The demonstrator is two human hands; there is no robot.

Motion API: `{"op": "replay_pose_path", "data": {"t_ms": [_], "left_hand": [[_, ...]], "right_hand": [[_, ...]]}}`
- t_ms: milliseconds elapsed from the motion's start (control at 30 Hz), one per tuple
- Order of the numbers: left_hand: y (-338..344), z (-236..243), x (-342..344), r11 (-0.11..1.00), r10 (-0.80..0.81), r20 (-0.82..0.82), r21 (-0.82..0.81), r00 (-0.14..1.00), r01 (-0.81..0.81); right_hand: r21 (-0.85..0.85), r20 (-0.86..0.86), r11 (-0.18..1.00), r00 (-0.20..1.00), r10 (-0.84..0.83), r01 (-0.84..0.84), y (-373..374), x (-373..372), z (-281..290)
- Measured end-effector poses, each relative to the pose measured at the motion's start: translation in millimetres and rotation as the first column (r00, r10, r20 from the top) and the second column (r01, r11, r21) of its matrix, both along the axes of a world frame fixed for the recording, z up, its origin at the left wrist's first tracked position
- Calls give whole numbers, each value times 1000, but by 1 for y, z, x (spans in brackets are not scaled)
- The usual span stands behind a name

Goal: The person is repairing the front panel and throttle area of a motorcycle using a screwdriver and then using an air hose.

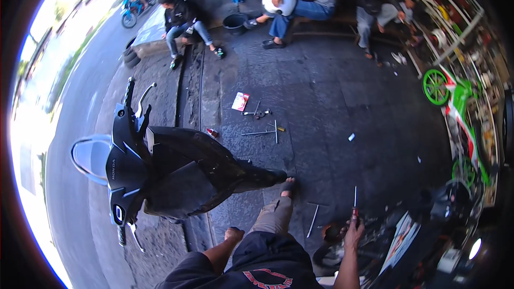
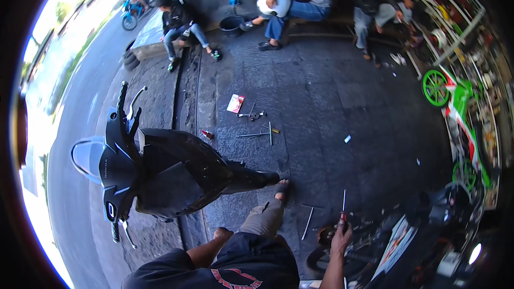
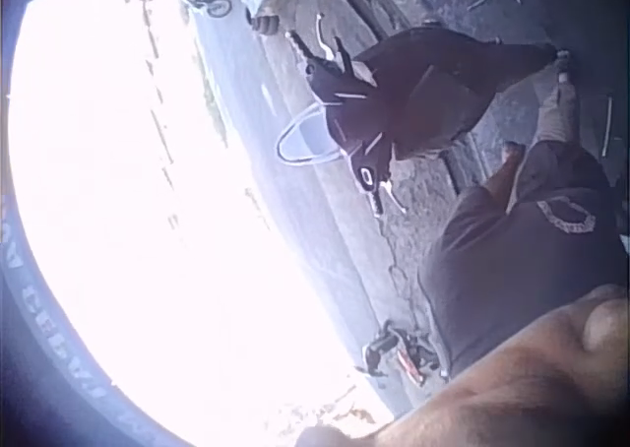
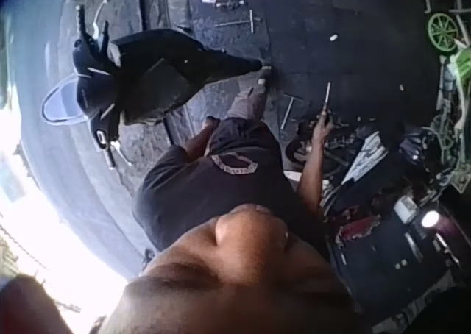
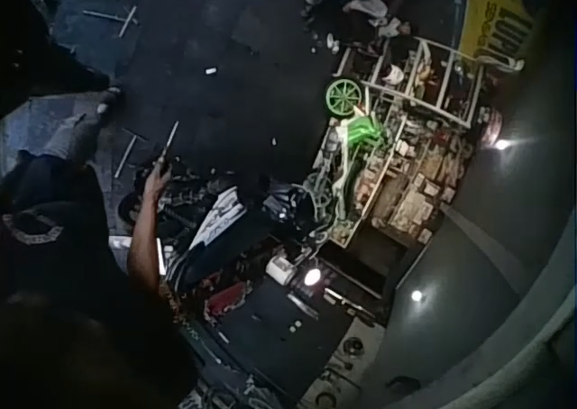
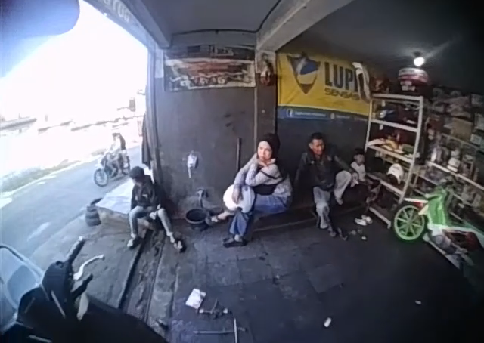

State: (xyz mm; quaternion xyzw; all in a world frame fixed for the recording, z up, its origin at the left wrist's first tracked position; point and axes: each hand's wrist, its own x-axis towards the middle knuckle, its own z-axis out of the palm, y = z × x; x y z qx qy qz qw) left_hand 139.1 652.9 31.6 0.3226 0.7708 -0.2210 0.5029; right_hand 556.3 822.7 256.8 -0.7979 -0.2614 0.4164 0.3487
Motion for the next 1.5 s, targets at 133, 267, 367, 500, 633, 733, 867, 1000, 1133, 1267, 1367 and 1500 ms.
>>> {"op": "replay_pose_path", "data": {"t_ms": [133, 267, 367, 500, 633, 733, 867, 1000, 1133, 1267, 1367, 1500], "left_hand": [[70, 32, 44, 921, 389, 28, 6, 921, -389], [111, -31, 69, 885, 449, 39, 119, 892, -451], [188, -40, 81, 779, 584, 61, 237, 809, -580], [340, 73, 73, 507, 793, 130, 401, 595, -763], [378, 103, 79, 107, 960, 179, 472, 214, -875], [407, 107, 99, -249, 966, 199, 537, -166, -806], [411, 117, 153, -585, 798, 237, 530, -554, -615], [430, 164, 152, -668, 689, 265, 592, -674, -450], [425, 192, 112, -815, 491, 441, 537, -751, -217], [405, 204, 69, -800, 511, 503, 575, -697, -171], [393, 216, 40, -725, 600, 486, 667, -636, -174], [400, 253, -14, -805, 520, 526, 566, -673, -180]], "right_hand": [[79, -5, 986, 989, 147, -147, 122, 3, 11], [17, -32, 961, 960, 278, -277, 230, 9, 6], [-1, -45, 934, 933, 358, -358, 301, 24, -11], [-68, -18, 860, 862, 506, -506, 408, 6, -25], [-145, -14, 612, 620, 785, -778, 524, -49, -45], [-153, 26, 308, 307, 951, -939, 623, -115, -43], [-91, 62, -125, -131, 989, -988, 703, -228, -36], [-44, 88, -317, -319, 944, -948, 729, -356, -20], [50, -2, -360, -361, 933, -932, 675, -478, -3], [170, -187, -286, -316, 930, -943, 599, -558, -18], [190, -296, -334, -378, 877, -923, 549, -592, 4], [186, -385, -455, -491, 781, -871, 501, -648, 21]]}}
